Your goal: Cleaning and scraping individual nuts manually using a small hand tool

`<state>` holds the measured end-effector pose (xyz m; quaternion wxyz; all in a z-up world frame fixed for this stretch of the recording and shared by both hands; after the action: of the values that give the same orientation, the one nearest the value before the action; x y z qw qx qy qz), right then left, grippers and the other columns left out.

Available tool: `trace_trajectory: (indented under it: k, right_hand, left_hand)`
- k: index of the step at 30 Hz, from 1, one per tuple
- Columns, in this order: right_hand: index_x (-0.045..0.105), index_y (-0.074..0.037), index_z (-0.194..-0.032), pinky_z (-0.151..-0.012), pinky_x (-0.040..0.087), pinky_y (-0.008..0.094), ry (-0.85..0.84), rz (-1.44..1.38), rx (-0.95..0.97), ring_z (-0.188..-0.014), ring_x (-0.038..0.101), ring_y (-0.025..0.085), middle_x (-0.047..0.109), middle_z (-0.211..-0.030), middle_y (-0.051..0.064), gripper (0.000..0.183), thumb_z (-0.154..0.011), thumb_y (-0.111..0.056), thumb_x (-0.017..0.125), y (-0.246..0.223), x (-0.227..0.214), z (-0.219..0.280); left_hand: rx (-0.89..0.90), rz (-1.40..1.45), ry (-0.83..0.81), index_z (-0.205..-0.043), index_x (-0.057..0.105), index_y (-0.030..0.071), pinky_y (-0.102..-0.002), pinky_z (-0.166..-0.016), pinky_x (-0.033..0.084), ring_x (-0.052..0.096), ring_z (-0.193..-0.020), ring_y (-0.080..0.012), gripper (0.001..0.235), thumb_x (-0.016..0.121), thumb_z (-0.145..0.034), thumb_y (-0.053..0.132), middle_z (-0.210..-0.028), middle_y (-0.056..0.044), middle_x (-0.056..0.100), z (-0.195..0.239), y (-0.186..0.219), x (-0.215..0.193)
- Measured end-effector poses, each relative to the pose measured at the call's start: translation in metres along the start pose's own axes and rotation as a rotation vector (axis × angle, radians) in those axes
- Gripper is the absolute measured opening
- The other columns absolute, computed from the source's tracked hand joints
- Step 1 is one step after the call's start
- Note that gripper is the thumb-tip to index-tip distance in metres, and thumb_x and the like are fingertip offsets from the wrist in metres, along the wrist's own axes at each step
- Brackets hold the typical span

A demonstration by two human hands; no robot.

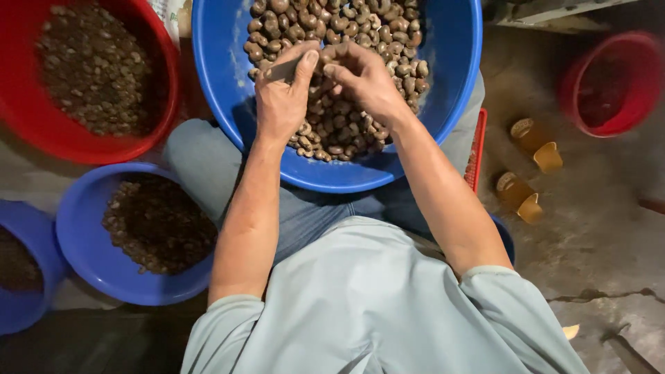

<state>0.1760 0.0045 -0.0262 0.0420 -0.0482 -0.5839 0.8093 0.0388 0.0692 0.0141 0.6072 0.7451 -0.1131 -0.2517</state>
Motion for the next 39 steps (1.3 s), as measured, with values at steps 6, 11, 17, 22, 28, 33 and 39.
trace_trajectory:
  k: [6,11,17,22,28,33,39]
  right_hand:
    - [0.061,-0.007,-0.13,-0.079,0.057,0.022,0.028,-0.148,-0.085,-0.096,0.065,0.01,0.072,-0.116,0.004,0.033,-0.102,-0.024,0.066,-0.017,-0.004,0.008]
    - [0.057,-0.006,-0.136,-0.083,0.064,0.029,0.018,-0.162,-0.123,-0.095,0.073,0.016,0.072,-0.12,0.009,0.05,-0.099,-0.038,0.066,-0.026,-0.004,0.012]
    - [0.058,-0.006,-0.135,-0.077,0.058,0.022,-0.014,-0.39,0.007,-0.093,0.078,0.018,0.072,-0.101,0.005,0.051,-0.095,-0.033,0.071,0.0,-0.002,0.005]
    - [0.056,-0.001,-0.131,-0.091,0.064,0.033,-0.026,-0.382,-0.14,-0.102,0.069,0.018,0.067,-0.115,0.007,0.042,-0.098,-0.022,0.07,-0.012,-0.004,0.006]
    - [0.059,-0.004,-0.124,-0.082,0.058,0.027,0.027,-0.222,-0.23,-0.092,0.064,0.012,0.067,-0.103,0.005,0.032,-0.1,-0.021,0.071,0.002,-0.006,-0.002]
    - [0.061,-0.005,-0.122,-0.077,0.056,0.025,0.009,-0.395,-0.203,-0.086,0.064,0.01,0.07,-0.097,0.004,0.032,-0.097,-0.022,0.074,0.002,-0.005,0.002]
    - [0.06,-0.007,-0.131,-0.079,0.069,0.031,0.015,-0.612,-0.096,-0.09,0.079,0.02,0.076,-0.109,0.007,0.04,-0.098,-0.022,0.075,0.009,-0.004,-0.001]
  left_hand:
    - [0.09,0.023,-0.065,-0.123,0.072,0.002,-0.038,-0.107,0.058,0.07,-0.121,-0.0281,0.028,0.058,-0.11,0.023,-0.124,-0.015,0.074,-0.002,0.01,0.006]
    - [-0.035,0.094,-0.136,-0.121,0.074,0.003,-0.038,-0.107,0.061,0.068,-0.127,-0.0298,0.035,0.058,-0.108,0.031,-0.131,-0.018,0.071,-0.004,0.007,0.008]
    - [-0.061,0.095,-0.027,-0.119,0.076,0.009,-0.031,-0.101,0.057,0.071,-0.115,-0.018,0.032,0.06,-0.107,0.034,-0.119,-0.007,0.077,-0.004,0.0,0.001]
    - [-0.053,0.144,-0.072,-0.119,0.075,0.007,-0.036,-0.105,0.059,0.071,-0.12,-0.0242,0.031,0.063,-0.106,0.032,-0.123,-0.011,0.076,-0.004,0.002,0.004]
    - [-0.051,0.147,-0.04,-0.117,0.076,0.008,-0.033,-0.103,0.057,0.071,-0.115,-0.0189,0.027,0.062,-0.106,0.029,-0.118,-0.007,0.077,-0.003,-0.011,0.003]
    - [-0.009,0.099,-0.055,-0.114,0.076,0.008,-0.033,-0.104,0.052,0.07,-0.11,-0.0179,0.025,0.058,-0.108,0.024,-0.114,-0.005,0.077,-0.004,-0.007,0.005]
    - [0.044,0.266,-0.078,-0.119,0.074,0.0,-0.046,-0.09,0.064,0.068,-0.118,-0.0283,0.019,0.065,-0.109,0.013,-0.129,-0.021,0.071,-0.004,-0.015,0.009]
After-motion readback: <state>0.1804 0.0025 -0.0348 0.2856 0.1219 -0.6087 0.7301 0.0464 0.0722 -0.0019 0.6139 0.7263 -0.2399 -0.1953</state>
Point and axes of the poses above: each hand's wrist, its own z-axis away from the middle knuckle, its own x-axis out of the palm, y = z × x, the point moved 8 cm from there along -z, towards the middle knuckle
